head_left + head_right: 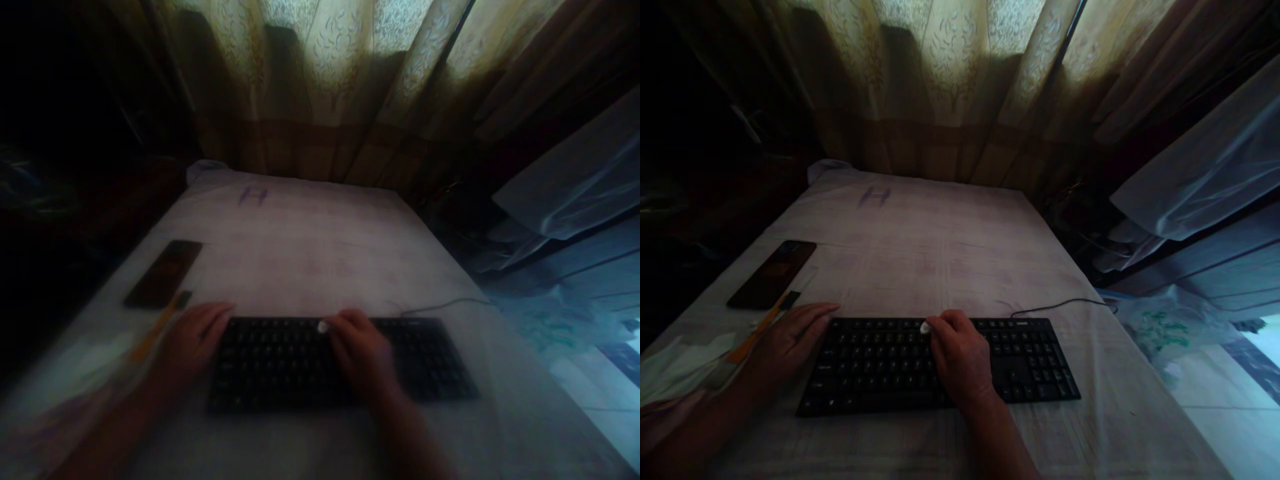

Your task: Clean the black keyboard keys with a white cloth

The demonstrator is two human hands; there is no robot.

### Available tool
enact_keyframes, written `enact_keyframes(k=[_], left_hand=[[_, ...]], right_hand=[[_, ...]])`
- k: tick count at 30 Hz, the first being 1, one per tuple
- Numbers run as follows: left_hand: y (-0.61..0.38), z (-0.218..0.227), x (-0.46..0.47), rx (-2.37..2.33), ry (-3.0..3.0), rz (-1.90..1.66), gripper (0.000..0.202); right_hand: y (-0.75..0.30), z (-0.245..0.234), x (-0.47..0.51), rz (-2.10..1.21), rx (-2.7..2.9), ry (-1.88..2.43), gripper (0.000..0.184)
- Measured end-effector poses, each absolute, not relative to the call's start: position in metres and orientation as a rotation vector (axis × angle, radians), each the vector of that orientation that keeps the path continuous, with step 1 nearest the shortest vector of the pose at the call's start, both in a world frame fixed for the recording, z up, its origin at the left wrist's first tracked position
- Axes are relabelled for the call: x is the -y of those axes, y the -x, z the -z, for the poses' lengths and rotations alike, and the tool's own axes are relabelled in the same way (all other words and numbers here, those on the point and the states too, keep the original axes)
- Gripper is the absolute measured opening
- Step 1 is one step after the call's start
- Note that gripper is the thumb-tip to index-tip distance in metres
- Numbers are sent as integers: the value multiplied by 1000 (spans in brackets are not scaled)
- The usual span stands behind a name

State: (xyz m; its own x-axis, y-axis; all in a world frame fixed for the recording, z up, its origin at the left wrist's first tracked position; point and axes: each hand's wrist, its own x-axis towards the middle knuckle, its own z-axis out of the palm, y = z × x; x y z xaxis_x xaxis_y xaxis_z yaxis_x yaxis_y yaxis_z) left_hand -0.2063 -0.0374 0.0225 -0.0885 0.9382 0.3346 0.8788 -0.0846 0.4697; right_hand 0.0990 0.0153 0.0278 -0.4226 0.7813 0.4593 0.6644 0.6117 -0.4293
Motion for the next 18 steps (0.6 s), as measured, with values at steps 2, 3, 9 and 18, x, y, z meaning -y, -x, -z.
enact_keyframes(k=[2, 3, 9, 18], left_hand=[[203, -24, 24, -2019, -2004, -920, 36], [201, -23, 18, -1991, -1972, -920, 37], [205, -10, 0, -1888, -1872, -912, 38], [207, -4, 2, -1854, -1945, -938, 29]], right_hand=[[-92, -29, -16, -185, 2219, 1121, 29], [-88, -29, -17, -164, 2217, 1107, 29], [-69, -26, -17, -146, 2285, 1001, 23], [-70, -26, -14, -357, 2248, 917, 26]])
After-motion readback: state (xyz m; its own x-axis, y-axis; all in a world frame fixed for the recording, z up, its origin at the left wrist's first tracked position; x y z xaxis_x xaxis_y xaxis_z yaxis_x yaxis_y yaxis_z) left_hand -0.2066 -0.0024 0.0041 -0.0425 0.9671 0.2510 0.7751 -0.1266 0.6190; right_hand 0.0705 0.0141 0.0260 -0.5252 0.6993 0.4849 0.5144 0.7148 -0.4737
